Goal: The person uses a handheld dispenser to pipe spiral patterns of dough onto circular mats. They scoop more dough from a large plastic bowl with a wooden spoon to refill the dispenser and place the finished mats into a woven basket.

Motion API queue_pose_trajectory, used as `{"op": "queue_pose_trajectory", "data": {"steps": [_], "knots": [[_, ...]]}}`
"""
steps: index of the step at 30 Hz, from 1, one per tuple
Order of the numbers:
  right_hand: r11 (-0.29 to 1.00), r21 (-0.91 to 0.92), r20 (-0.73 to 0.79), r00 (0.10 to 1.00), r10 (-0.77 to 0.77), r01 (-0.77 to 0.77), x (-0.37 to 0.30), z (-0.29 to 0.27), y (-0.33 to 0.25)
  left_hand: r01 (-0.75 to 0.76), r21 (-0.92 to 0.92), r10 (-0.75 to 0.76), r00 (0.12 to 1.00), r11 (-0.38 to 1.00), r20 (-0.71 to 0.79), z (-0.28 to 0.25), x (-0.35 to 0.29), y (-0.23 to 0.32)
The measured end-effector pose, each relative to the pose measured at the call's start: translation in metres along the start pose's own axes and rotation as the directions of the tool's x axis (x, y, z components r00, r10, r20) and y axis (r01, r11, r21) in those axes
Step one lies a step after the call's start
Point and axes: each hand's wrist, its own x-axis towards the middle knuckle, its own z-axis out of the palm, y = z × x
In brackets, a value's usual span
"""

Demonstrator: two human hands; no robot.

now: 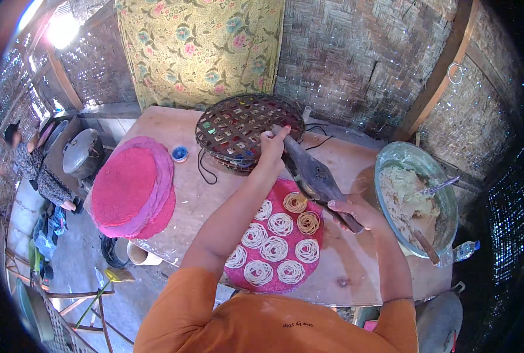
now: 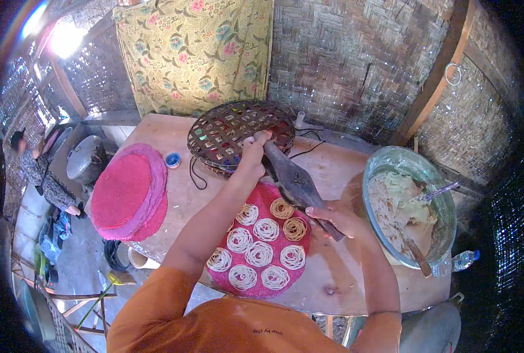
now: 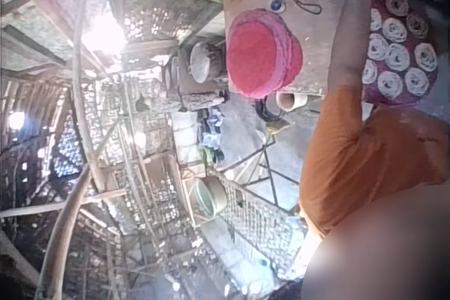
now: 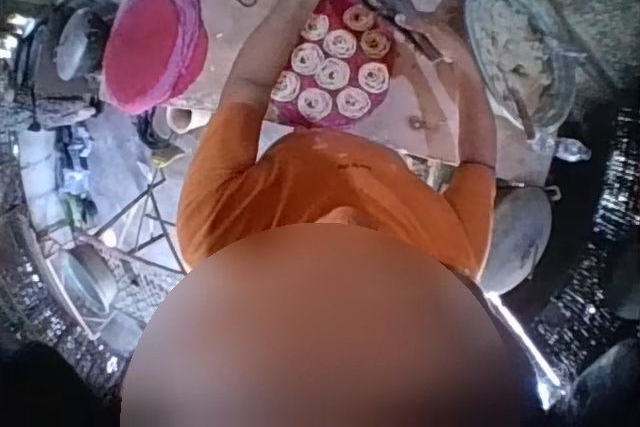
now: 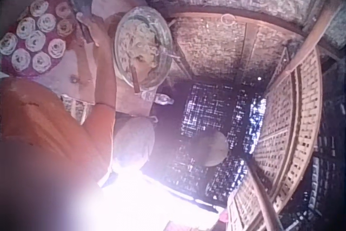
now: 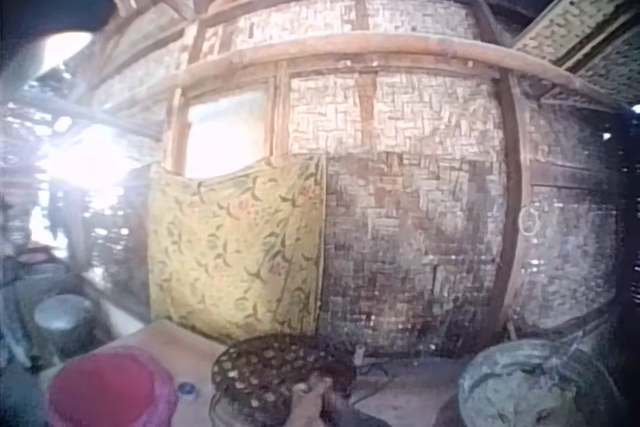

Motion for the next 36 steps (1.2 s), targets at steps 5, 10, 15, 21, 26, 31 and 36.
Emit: {"op": "queue_pose_trajectory", "data": {"steps": [5, 10, 15, 21, 26, 31, 36], "knots": [[0.999, -0.002, -0.047, 0.998, -0.037, 0.036, 0.037, 0.001, 0.033, -0.019, -0.075, 0.026, 0.996, 0.997, 0.091, -0.005, -0.011, 0.001], [0.991, 0.039, 0.05, 0.99, -0.13, 0.128, 0.048, 0.014, 0.023, -0.181, 0.112, 0.177, 0.983, 0.977, 0.047, -0.019, -0.006, 0.033], [0.994, 0.01, 0.075, 0.991, -0.109, 0.108, 0.053, 0.014, -0.008, -0.174, 0.062, 0.17, 0.983, 0.983, 0.074, -0.014, -0.011, 0.077], [0.984, -0.155, 0.052, 0.995, -0.085, 0.092, 0.085, 0.015, -0.013, -0.092, 0.09, 0.097, 0.994, 0.992, -0.056, -0.054, 0.032, 0.051], [0.977, -0.152, -0.004, 0.988, -0.152, 0.15, 0.086, 0.026, -0.021, -0.194, 0.017, 0.192, 0.978, 0.981, 0.078, -0.045, 0.021, 0.081], [0.973, -0.192, 0.017, 0.992, -0.125, 0.126, 0.066, 0.021, -0.036, -0.163, -0.007, 0.163, 0.984, 0.987, 0.079, -0.046, 0.004, 0.087], [0.954, -0.255, -0.031, 0.985, -0.168, 0.155, 0.073, 0.012, -0.036, -0.201, -0.091, 0.208, 0.975, 0.975, 0.073, -0.037, 0.005, 0.083]]}}
